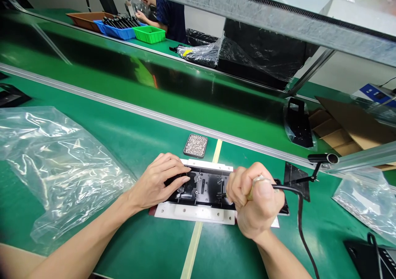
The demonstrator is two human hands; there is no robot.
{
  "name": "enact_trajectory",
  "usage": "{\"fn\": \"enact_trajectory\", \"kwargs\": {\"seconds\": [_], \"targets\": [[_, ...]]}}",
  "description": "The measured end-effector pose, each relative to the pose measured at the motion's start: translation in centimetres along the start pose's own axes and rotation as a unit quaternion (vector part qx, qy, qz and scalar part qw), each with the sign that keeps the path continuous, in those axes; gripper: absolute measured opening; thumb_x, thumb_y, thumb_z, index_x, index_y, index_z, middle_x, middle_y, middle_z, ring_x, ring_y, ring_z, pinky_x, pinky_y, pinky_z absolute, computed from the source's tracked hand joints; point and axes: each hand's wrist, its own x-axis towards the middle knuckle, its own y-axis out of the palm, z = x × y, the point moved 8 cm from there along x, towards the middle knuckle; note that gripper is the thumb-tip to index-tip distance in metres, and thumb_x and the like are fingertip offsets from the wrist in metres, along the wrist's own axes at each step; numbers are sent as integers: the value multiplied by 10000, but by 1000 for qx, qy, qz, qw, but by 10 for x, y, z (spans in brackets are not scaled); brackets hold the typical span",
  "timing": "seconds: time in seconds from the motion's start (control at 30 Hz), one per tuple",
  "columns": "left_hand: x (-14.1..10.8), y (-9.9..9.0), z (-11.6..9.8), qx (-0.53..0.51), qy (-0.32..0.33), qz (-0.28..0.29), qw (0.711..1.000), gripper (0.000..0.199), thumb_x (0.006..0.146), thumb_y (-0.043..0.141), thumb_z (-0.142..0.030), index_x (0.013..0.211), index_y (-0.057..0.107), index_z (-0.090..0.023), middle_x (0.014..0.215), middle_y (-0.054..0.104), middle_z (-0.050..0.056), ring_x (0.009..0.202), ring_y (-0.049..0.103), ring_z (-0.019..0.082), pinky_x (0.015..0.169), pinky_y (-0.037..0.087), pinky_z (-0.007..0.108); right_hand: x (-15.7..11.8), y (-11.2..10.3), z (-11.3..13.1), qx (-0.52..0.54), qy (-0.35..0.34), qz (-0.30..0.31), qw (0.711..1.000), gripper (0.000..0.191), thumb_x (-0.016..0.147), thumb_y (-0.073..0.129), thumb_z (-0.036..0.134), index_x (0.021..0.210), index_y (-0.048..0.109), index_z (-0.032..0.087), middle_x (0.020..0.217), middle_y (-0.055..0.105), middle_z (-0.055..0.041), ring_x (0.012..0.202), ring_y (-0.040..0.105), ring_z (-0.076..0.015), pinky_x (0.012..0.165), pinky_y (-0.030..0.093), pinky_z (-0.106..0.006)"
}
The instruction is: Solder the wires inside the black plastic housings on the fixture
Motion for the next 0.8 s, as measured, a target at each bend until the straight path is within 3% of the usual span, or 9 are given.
{"fn": "enact_trajectory", "kwargs": {"seconds": [0.8], "targets": [[0,1,-1,-8,3,3,1000,265,1008,645,-388,1148,676,-166,985,685,50,998,565,234,846,410,403,1,-1,1,7,-8,5,1000,445,862,618,497,579,446,200,414,290,67,365,248,-71,337,298,-190]]}}
